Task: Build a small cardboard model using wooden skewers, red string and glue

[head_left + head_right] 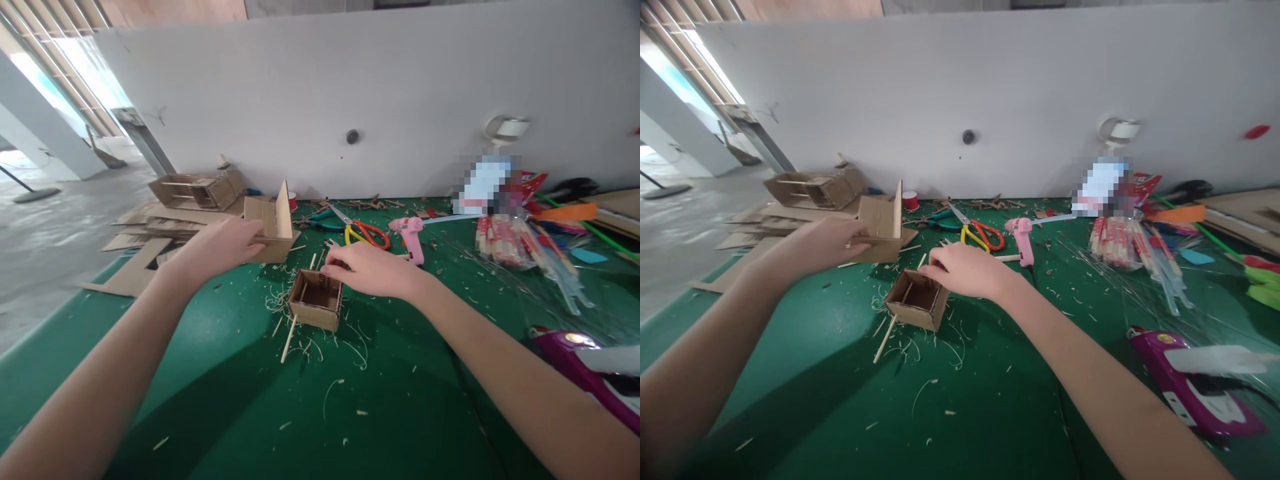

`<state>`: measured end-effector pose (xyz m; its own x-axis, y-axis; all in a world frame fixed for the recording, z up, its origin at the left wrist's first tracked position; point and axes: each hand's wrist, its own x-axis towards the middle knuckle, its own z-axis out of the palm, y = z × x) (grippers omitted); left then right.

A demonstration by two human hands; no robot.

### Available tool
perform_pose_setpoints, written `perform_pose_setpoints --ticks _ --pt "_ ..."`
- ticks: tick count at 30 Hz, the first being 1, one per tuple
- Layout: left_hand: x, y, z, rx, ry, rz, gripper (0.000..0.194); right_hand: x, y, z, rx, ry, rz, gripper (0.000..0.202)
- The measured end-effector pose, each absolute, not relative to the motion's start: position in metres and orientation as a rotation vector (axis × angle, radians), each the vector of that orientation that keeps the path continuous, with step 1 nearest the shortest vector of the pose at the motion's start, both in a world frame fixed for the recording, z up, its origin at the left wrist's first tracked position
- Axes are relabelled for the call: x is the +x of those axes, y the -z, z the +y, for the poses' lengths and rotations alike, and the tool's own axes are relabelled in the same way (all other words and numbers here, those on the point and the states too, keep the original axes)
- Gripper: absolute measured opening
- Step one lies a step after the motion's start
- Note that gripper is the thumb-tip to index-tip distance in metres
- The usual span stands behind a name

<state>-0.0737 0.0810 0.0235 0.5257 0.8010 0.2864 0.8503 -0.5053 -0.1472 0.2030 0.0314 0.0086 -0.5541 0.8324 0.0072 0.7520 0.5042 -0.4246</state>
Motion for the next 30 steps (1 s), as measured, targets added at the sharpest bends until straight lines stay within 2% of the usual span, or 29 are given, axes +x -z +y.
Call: perform_pose_setpoints --ticks 3,7,12,17,20,25,30 --pt "-0.064 -0.027 0.075 -2.405 0.073 -1.392 0.016 0.213 -0.018 0.032 -1.437 -0.497 -2.534 0.037" --pt "-0.046 -0.025 0.068 -2.336 0.109 -1.289 0.015 0.226 -0.033 0.029 -1.584 -0.348 -2.546 0.040" --pt "-0.033 0.019 0.078 -2.314 0.222 -0.982 0.015 0.232 -0.042 0.026 -1.674 -0.300 -2.580 0.042" --pt "-0.032 0.053 0.087 -2.413 0.116 -0.822 0.013 0.233 -0.038 0.029 -1.714 -0.227 -2.632 0.039" --pt "-0.034 0.056 0.089 -2.402 0.109 -0.879 0.009 0.233 -0.036 0.031 -1.711 -0.305 -2.650 0.037" --pt "-0.038 0.050 0.098 -2.282 0.150 -1.021 0.017 0.237 -0.032 0.034 -1.667 -0.466 -2.638 0.034" --pt "-0.040 0.048 0.123 -2.254 0.184 -1.179 0.018 0.236 -0.028 0.034 -1.663 -0.465 -2.657 0.034"
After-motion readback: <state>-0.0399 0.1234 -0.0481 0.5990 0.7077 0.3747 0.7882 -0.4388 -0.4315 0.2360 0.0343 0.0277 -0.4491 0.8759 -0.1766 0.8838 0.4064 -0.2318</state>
